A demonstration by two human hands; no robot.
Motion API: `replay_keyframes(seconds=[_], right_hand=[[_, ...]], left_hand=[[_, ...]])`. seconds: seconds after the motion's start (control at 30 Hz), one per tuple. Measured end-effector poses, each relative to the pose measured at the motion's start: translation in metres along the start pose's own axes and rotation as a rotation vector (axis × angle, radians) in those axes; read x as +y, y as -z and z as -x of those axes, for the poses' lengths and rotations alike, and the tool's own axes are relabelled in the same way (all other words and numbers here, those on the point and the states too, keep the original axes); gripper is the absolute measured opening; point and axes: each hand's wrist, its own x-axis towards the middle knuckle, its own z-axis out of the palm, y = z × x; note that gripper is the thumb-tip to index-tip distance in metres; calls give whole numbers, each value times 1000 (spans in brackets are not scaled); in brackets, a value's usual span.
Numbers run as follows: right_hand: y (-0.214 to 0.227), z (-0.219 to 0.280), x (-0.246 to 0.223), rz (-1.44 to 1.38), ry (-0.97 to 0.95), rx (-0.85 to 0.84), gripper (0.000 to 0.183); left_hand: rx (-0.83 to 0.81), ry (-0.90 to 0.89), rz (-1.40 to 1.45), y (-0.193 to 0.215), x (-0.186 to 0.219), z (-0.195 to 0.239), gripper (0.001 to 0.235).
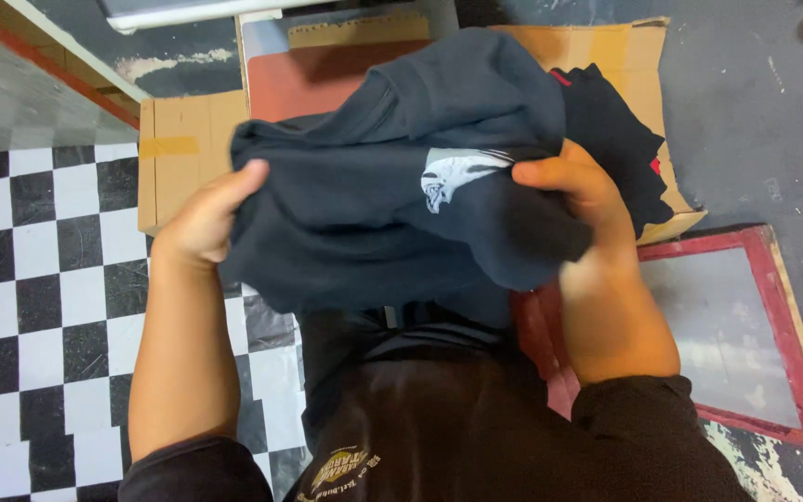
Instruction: Operating a manual heat press to apply designs to t-shirts and then folding and stacking the finished items.
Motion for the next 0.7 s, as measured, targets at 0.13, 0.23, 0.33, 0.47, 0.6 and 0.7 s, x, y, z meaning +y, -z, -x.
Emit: replay_keyframes(seconds=[0.13,0.23,0.33,0.47,0.6,0.7], right_hand=[[13,-30,21,32,-84,15,42],[32,-48,45,85,-159,-3,47],[50,-57,57,19,-199,-34,43],[15,-86,26,333,-153,12,49],[52,-135,56,1182,477,409,87],[65,-117,99,749,590,111,46]], left_hand=[[-36,189,-563,-45,20,17,49],[-22,223,-471,-38,-8,4,66],[-20,244,-206,-10,-32,-12,38],[174,-133,-419,-7,1,-45,47],[899,-674,-1057,-27,16,-70,86],[680,-941,-708,-73,1,-25,25]])
